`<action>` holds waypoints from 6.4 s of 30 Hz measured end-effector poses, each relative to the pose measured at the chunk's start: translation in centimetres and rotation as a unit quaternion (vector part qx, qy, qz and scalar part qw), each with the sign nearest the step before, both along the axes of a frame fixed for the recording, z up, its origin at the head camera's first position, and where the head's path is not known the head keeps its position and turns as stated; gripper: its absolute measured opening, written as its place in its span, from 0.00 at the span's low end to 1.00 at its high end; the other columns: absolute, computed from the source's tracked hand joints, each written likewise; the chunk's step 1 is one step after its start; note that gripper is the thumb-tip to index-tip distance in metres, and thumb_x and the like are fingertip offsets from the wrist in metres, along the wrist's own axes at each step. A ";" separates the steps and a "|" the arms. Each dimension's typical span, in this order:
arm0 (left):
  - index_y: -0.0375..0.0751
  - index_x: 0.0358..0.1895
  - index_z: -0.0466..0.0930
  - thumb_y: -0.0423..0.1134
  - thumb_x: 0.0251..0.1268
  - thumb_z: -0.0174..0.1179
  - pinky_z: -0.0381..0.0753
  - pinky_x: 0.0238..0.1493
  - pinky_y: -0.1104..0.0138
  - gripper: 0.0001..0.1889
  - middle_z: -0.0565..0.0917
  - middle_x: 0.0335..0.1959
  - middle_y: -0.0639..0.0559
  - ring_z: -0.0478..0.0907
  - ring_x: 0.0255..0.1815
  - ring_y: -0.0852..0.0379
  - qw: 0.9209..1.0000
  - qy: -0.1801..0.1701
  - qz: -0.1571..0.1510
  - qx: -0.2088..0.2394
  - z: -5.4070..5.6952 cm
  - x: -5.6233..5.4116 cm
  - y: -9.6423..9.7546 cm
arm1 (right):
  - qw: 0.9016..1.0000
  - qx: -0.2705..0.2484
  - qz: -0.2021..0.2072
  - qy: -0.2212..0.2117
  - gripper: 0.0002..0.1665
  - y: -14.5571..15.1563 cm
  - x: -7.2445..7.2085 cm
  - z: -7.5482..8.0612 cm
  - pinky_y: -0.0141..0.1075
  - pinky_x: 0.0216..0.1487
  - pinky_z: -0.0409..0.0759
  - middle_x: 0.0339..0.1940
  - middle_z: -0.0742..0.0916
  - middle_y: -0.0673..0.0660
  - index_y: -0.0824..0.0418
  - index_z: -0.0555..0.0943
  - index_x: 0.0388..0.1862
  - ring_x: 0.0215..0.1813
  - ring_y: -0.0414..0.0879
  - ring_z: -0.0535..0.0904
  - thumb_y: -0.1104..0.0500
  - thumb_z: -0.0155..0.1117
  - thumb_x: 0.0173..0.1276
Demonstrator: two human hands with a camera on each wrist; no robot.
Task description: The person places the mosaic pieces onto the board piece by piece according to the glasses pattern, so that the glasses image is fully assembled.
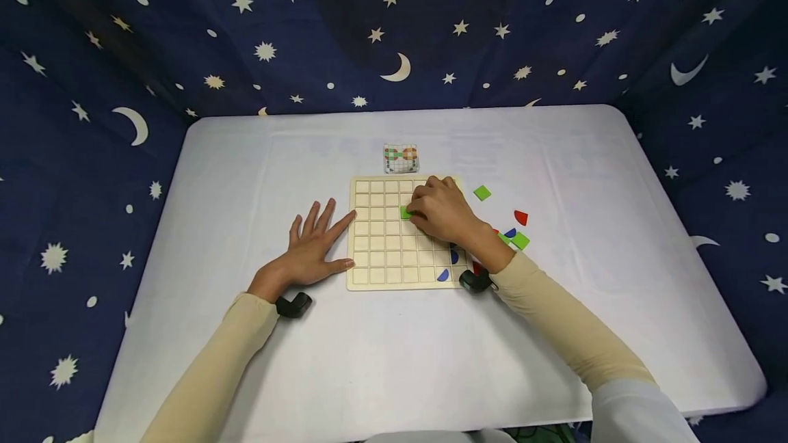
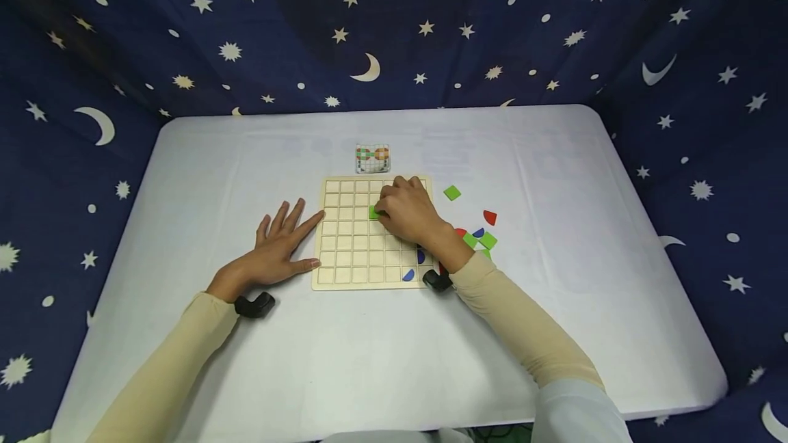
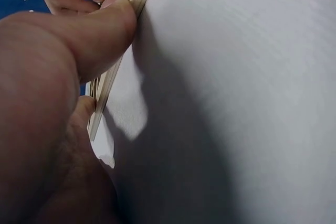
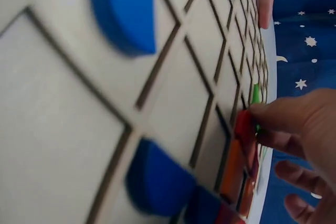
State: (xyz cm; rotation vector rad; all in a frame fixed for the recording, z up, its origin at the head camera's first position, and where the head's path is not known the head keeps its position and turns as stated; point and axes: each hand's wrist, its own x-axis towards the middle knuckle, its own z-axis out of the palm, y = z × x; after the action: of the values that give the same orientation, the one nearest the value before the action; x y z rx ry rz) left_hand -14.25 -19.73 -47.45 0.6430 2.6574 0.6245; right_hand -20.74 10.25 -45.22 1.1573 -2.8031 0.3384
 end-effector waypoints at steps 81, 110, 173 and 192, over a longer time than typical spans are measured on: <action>0.50 0.81 0.39 0.59 0.64 0.62 0.21 0.66 0.39 0.51 0.31 0.80 0.41 0.19 0.77 0.40 1.000 -0.001 0.012 0.012 0.3 0.1 -0.5 | 0.975 -0.051 -0.091 -0.196 0.18 12.0 2.8 0.6 0.44 0.44 0.77 0.37 0.86 0.54 0.65 0.88 0.46 0.41 0.49 0.78 0.63 0.78 0.56; 0.51 0.81 0.40 0.60 0.64 0.62 0.23 0.68 0.40 0.51 0.32 0.80 0.41 0.21 0.77 0.41 1.000 0.006 0.011 -0.008 0.1 0.1 0.0 | 0.938 -0.247 -0.125 -0.208 0.06 -2.7 -3.0 0.0 0.40 0.36 0.78 0.30 0.88 0.55 0.64 0.89 0.39 0.32 0.46 0.82 0.63 0.70 0.65; 0.51 0.81 0.44 0.63 0.64 0.59 0.26 0.68 0.38 0.49 0.34 0.80 0.41 0.24 0.77 0.39 0.999 0.031 0.015 -0.022 -0.1 0.4 0.6 | 0.988 -0.042 -0.150 0.009 0.16 12.1 6.1 -0.1 0.44 0.32 0.74 0.30 0.88 0.58 0.63 0.90 0.34 0.30 0.51 0.75 0.60 0.80 0.44; 0.54 0.81 0.40 0.65 0.64 0.57 0.25 0.68 0.38 0.49 0.32 0.80 0.42 0.22 0.77 0.40 0.999 0.031 0.009 -0.020 -0.2 0.4 0.2 | 0.998 -0.046 0.034 0.001 0.07 -4.7 -2.6 -0.2 0.43 0.38 0.72 0.38 0.88 0.53 0.56 0.91 0.37 0.36 0.50 0.78 0.59 0.72 0.60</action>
State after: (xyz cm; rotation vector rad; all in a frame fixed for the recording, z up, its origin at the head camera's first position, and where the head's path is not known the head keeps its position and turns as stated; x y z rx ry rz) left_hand -13.89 -19.53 -47.65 0.6378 2.7275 0.5628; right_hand -23.38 5.50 -45.47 1.2329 -2.7196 0.4670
